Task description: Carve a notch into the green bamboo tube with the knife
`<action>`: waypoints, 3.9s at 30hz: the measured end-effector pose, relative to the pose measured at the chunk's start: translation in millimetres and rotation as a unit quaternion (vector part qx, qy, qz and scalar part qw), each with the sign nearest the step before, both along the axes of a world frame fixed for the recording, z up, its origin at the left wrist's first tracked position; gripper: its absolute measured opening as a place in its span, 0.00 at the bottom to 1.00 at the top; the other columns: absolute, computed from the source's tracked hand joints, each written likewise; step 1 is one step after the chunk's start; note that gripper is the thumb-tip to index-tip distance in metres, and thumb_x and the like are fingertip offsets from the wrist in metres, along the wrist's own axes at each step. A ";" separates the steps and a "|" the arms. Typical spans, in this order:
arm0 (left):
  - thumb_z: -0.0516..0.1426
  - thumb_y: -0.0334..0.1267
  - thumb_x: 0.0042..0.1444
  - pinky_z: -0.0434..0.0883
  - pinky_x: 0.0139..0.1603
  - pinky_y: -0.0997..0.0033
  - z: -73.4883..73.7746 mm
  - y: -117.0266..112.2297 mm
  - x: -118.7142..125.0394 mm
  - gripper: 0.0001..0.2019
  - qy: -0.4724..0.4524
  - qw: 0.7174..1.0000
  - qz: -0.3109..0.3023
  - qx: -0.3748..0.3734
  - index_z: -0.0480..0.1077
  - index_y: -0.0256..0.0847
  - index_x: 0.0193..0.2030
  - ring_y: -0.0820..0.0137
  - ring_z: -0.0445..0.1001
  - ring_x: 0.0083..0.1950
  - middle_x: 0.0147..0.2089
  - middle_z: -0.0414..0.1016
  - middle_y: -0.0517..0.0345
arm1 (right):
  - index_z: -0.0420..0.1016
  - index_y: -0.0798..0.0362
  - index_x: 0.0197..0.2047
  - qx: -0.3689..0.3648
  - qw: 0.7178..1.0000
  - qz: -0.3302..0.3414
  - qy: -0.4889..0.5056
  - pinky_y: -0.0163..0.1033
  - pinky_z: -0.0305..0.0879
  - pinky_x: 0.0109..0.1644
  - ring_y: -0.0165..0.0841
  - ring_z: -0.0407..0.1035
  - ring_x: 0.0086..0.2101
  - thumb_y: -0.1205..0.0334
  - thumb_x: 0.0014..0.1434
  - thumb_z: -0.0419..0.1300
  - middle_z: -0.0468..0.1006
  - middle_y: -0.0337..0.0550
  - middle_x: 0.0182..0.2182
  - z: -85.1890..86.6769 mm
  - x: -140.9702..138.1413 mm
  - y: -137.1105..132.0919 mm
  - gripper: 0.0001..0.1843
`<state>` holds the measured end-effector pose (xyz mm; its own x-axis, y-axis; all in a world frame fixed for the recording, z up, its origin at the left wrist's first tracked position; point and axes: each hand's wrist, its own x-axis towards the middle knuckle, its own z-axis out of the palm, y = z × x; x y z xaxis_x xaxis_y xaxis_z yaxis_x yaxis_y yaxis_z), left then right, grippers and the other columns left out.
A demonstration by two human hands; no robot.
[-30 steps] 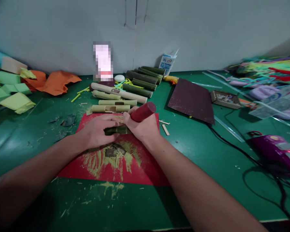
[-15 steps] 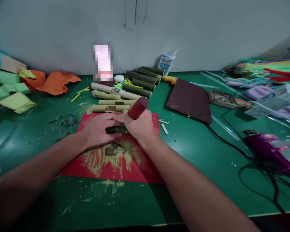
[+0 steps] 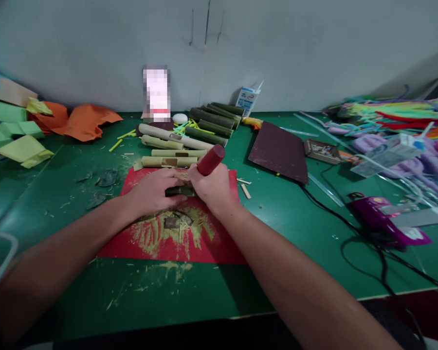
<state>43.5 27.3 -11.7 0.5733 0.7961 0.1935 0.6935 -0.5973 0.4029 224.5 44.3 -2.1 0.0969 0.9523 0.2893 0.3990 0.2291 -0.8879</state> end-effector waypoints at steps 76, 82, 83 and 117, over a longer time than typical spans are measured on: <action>0.62 0.46 0.61 0.75 0.53 0.61 -0.8 14.2 -5.9 0.11 -0.089 0.994 -0.016 -0.059 0.80 0.44 0.46 0.62 0.78 0.50 0.49 0.78 0.52 | 0.56 0.48 0.19 -0.041 0.998 0.037 -0.042 0.39 0.50 0.28 0.28 0.53 0.24 0.65 0.48 0.60 0.59 0.34 0.19 3.1 -13.1 5.4 0.15; 0.64 0.48 0.60 0.74 0.50 0.63 3.4 14.5 -3.1 0.13 -0.063 0.993 0.030 -0.091 0.79 0.42 0.45 0.63 0.77 0.47 0.47 0.78 0.53 | 0.56 0.48 0.17 -0.055 0.997 0.038 0.028 0.37 0.50 0.26 0.27 0.53 0.23 0.66 0.47 0.56 0.57 0.33 0.17 6.8 -8.3 6.0 0.13; 0.64 0.47 0.60 0.73 0.51 0.63 4.0 14.2 -2.9 0.13 -0.061 0.994 0.032 -0.090 0.79 0.41 0.44 0.63 0.77 0.47 0.46 0.77 0.53 | 0.56 0.48 0.18 -0.048 0.998 0.032 0.039 0.37 0.50 0.26 0.27 0.53 0.23 0.65 0.48 0.56 0.58 0.33 0.17 6.1 -7.4 6.2 0.12; 0.64 0.46 0.60 0.71 0.46 0.65 4.4 18.2 -4.6 0.11 -0.054 0.997 0.006 -0.055 0.80 0.40 0.41 0.65 0.75 0.43 0.41 0.75 0.53 | 0.62 0.49 0.18 -0.026 0.999 0.031 0.022 0.38 0.54 0.29 0.29 0.58 0.25 0.63 0.47 0.57 0.63 0.34 0.18 2.7 -6.6 10.6 0.10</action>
<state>38.9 45.5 -7.3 0.5438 0.8227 0.1657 0.6493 -0.5376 0.5380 217.9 54.9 0.6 0.0492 0.9705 0.2361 0.3465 0.2051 -0.9153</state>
